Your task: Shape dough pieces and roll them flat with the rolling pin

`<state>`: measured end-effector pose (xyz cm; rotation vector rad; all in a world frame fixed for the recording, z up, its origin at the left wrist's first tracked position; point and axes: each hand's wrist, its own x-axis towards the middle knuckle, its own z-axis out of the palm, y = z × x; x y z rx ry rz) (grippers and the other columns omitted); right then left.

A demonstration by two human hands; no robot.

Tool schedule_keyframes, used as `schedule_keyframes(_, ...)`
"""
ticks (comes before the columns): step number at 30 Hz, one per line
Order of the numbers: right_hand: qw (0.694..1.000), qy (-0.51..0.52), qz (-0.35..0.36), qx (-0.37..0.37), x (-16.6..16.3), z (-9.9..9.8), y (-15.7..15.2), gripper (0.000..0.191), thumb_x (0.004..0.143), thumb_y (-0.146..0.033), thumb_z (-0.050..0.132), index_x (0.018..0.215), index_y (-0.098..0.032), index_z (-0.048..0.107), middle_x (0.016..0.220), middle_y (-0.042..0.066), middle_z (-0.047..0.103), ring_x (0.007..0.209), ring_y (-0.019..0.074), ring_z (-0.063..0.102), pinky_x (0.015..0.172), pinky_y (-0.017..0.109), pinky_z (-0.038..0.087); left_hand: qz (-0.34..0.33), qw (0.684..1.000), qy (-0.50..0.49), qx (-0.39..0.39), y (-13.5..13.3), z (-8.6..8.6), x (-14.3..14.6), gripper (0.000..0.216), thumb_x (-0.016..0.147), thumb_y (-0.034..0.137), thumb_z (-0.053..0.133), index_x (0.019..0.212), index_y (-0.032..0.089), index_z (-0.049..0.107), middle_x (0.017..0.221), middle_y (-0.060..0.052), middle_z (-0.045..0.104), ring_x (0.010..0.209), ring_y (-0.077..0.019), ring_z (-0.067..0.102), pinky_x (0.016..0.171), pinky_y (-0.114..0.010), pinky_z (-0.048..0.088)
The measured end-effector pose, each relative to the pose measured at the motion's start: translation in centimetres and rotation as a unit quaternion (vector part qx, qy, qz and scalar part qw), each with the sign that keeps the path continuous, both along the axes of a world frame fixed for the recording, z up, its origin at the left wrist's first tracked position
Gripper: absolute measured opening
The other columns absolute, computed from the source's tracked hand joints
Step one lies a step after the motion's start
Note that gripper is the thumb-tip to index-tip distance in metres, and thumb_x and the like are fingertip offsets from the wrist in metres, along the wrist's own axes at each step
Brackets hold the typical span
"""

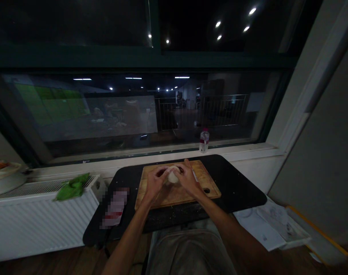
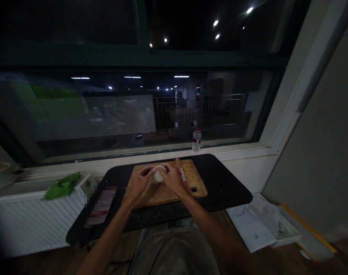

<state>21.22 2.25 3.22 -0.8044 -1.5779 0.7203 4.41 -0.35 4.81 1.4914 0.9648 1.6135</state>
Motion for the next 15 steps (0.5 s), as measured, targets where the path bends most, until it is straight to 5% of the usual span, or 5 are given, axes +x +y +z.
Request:
schedule_keyframes(5, 0.999, 0.025, -0.023, 0.022, 0.5, 0.1, 0.0, 0.032, 0.1, -0.049, 0.07, 0.122, -0.027, 0.08, 0.12, 0.007, 0.079, 0.112, 0.0267, 0.073, 0.101, 0.041, 0.06, -0.014, 0.999, -0.037, -0.002, 0.0, -0.1, -0.5, 0.044, 0.083, 0.053, 0.089, 0.111, 0.02, 0.084, 0.12, -0.012, 0.084, 0.11, -0.0284, 0.077, 0.097, -0.039, 0.061)
schedule_keyframes(15, 0.997, 0.064, 0.022, -0.026, 0.7, -0.4, 0.2, 0.041, 0.098, -0.06, 0.075, 0.12, -0.025, 0.08, 0.121, 0.009, 0.081, 0.114, 0.0293, 0.075, 0.104, 0.044, 0.061, -0.083, 0.992, -0.072, -0.067, 0.9, -1.9, -0.2, 0.058, 0.065, 0.044, 0.102, 0.112, 0.017, 0.081, 0.11, -0.012, 0.085, 0.101, -0.0272, 0.078, 0.095, -0.039, 0.061)
